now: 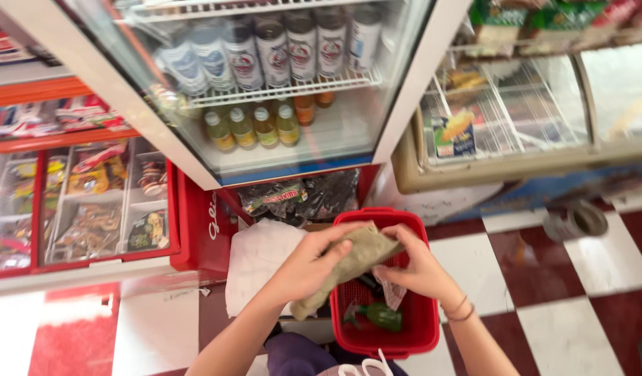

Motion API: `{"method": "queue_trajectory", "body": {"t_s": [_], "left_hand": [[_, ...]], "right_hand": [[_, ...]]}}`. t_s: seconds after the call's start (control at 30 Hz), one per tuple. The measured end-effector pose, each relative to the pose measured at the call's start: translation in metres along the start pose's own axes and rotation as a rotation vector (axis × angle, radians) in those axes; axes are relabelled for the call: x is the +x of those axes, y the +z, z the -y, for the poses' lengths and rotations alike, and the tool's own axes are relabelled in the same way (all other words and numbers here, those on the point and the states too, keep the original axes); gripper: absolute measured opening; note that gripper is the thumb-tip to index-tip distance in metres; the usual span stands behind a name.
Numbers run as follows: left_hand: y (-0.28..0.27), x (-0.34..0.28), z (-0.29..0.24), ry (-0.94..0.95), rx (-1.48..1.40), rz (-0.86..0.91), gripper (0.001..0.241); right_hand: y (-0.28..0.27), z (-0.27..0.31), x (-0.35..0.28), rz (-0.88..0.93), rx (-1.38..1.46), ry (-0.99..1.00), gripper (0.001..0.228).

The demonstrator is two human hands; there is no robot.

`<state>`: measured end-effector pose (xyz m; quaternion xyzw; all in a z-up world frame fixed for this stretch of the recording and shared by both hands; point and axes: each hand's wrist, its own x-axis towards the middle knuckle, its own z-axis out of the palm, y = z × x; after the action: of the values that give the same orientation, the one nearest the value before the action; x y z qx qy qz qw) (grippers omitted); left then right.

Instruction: The person wipes the exterior surfaces and door edges of a reach-in refrigerator using two different cloths while scanning a product with a handheld scanner.

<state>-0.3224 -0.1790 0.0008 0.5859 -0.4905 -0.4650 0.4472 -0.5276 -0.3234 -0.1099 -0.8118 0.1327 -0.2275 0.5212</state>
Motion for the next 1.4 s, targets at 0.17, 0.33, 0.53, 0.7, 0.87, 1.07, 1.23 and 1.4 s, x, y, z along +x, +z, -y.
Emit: {"method": "queue_trajectory", "body": {"t_s": [0.17, 0.33, 0.53, 0.7, 0.87, 1.07, 1.23, 1.4], "left_hand": [[0.012, 0.007, -0.007, 0.062, -0.36, -0.23, 0.04], [0.019, 0.011, 0.0, 0.121, -0.433, -0.275, 0.039], [-0.003, 0.01, 0.004, 0.137, -0.567, -0.371, 0.044], [-0.056, 0.007, 0.006, 0.113, -0.784, -0.548, 0.045], [-0.104, 0.008, -0.005, 0.417, -0.155, -0.852, 0.04], [-0.181, 0.078, -0.066, 0.888, 0.389, -1.343, 0.025], [-0.229, 0.124, -0.085, 1.037, 0.766, -1.561, 0.027], [-0.249, 0.143, -0.04, 0.747, 1.161, -1.608, 0.046]], "right_hand": [[0.027, -0.085, 0.017, -0.457, -0.256, 0.23, 0.047], [0.06, -0.129, 0.054, -0.732, 0.037, -0.01, 0.062], [0.074, -0.04, 0.087, -0.079, 1.743, 0.439, 0.065], [0.07, -0.013, 0.117, -0.078, 1.465, 0.459, 0.061], [0.037, 0.014, 0.178, -0.312, 0.857, 0.2, 0.035], [-0.001, 0.111, 0.291, -0.704, -0.135, -0.436, 0.021], [0.011, 0.16, 0.337, -0.857, -0.041, -0.562, 0.054], [0.027, 0.118, 0.362, -1.101, -0.414, -0.712, 0.076]]}}
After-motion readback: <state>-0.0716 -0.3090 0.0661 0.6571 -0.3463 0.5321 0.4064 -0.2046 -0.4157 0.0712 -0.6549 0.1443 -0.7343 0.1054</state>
